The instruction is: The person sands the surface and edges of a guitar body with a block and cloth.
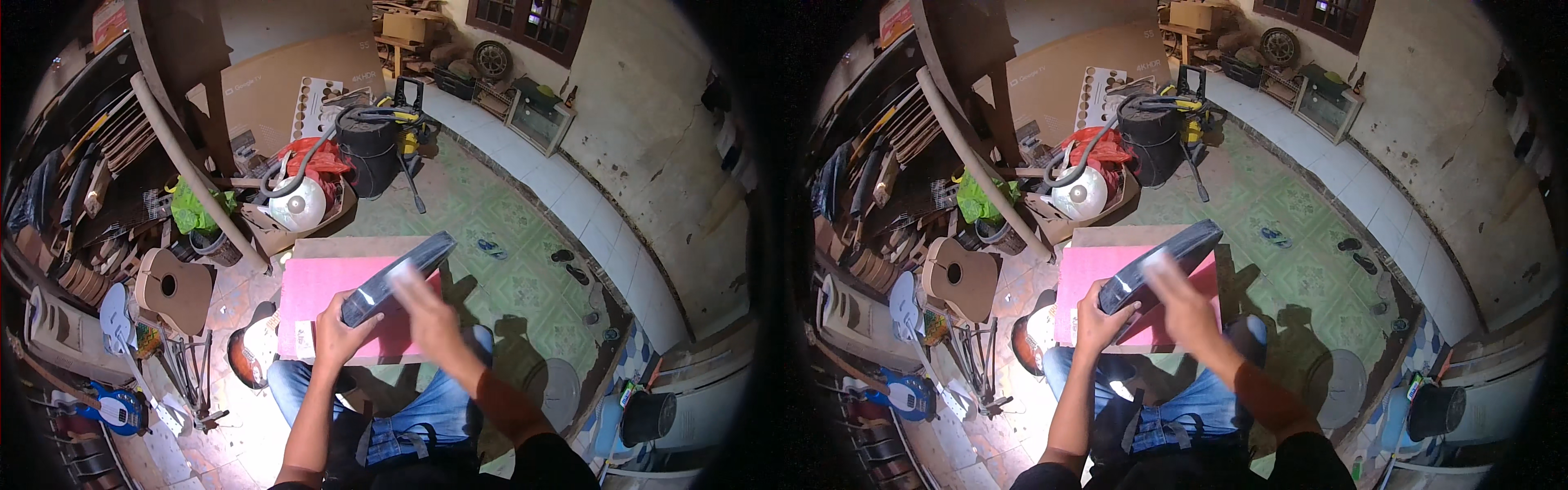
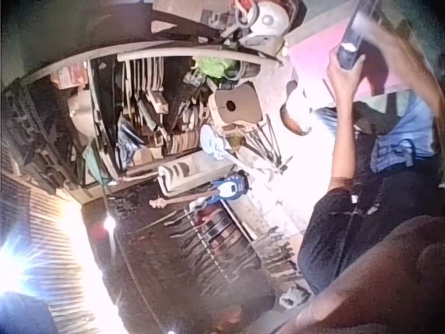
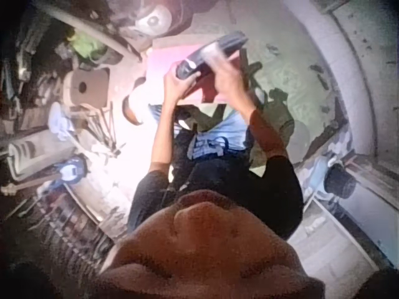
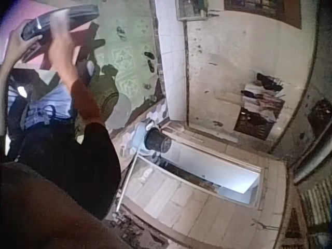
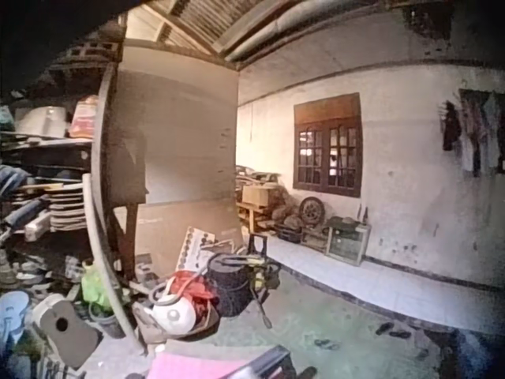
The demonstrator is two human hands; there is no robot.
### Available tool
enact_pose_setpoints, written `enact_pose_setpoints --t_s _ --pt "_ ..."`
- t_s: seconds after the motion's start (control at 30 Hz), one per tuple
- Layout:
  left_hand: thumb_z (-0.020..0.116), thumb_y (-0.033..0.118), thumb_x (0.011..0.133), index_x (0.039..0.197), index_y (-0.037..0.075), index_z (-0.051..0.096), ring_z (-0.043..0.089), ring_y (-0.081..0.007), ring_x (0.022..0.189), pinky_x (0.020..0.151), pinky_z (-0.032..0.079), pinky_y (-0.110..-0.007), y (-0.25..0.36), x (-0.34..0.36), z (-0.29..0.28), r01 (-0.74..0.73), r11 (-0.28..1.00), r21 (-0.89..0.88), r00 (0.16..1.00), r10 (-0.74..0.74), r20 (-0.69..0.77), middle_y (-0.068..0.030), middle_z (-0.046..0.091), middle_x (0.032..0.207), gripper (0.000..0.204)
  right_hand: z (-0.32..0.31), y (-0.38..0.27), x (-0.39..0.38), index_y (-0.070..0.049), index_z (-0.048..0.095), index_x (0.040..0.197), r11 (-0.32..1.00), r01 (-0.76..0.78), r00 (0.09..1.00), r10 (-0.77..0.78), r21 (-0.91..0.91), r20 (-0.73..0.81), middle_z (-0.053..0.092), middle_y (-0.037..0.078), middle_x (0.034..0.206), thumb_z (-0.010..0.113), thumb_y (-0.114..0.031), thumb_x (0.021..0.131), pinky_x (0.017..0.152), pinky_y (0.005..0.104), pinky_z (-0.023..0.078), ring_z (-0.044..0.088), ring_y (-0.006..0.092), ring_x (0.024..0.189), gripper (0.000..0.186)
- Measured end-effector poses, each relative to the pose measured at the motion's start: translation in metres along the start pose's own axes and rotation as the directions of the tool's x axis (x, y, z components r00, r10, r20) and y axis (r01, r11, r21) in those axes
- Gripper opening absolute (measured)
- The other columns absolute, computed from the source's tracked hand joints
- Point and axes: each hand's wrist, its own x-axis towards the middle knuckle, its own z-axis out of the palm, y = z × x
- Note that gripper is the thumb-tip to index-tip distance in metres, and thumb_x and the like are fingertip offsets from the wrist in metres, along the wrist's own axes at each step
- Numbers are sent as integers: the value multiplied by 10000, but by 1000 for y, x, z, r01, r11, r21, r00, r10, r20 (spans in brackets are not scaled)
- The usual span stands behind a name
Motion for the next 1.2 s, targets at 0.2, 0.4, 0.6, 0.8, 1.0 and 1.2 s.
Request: enact_pose_setpoints --t_s 0.2,0.4,0.6,0.8,1.0,1.2 --pt "933 172 729 1122 -8 666 723 -153 833 775 578 -320 4 2 -3 69 996 -53 998 -68 18 -107 765 912 509 20 44 8 -111 569 1485 999 0 979 -9 -45 -206 485 214 1564 407 68 944 1072 448 514 554 395 1361 592" --pt "925 195 750 1105 -22 665 691 -137 812 760 571 -320 19 12 -11 172 982 -83 984 -168 58 -89 749 889 490 46 24 4 -90 505 1527 1000 6 982 -1 25 -186 416 262 1599 465 42 934 1002 466 554 577 438 1319 610" --pt "916 201 772 1091 -15 658 694 -132 676 631 563 -316 17 13 -10 103 983 -152 994 -99 34 -84 719 795 463 57 84 21 -30 451 1553 983 -78 913 4 -165 -409 417 270 1598 447 79 917 1034 459 533 537 433 1370 645" --pt "908 172 778 1096 -20 652 696 -128 689 611 565 -304 -5 14 -7 -33 999 -38 999 33 9 -85 725 820 452 70 30 -10 -159 552 1509 982 164 959 -180 -90 -220 442 180 1613 466 69 886 833 462 615 703 395 1134 669" --pt "910 171 775 1106 -21 655 699 -130 672 614 564 -311 19 10 -5 122 985 -122 992 -117 44 -99 730 826 459 22 84 29 -33 448 1556 968 -241 894 249 67 -373 433 256 1588 384 122 904 1215 435 364 434 420 1456 673" --pt "918 277 738 1148 -9 687 768 -244 901 831 588 -371 5 5 -1 89 996 -17 996 -89 -11 -172 778 976 550 -4 -19 23 -176 604 1447 959 26 997 -4 -281 80 563 129 1518 548 12 852 821 449 618 735 336 981 627"
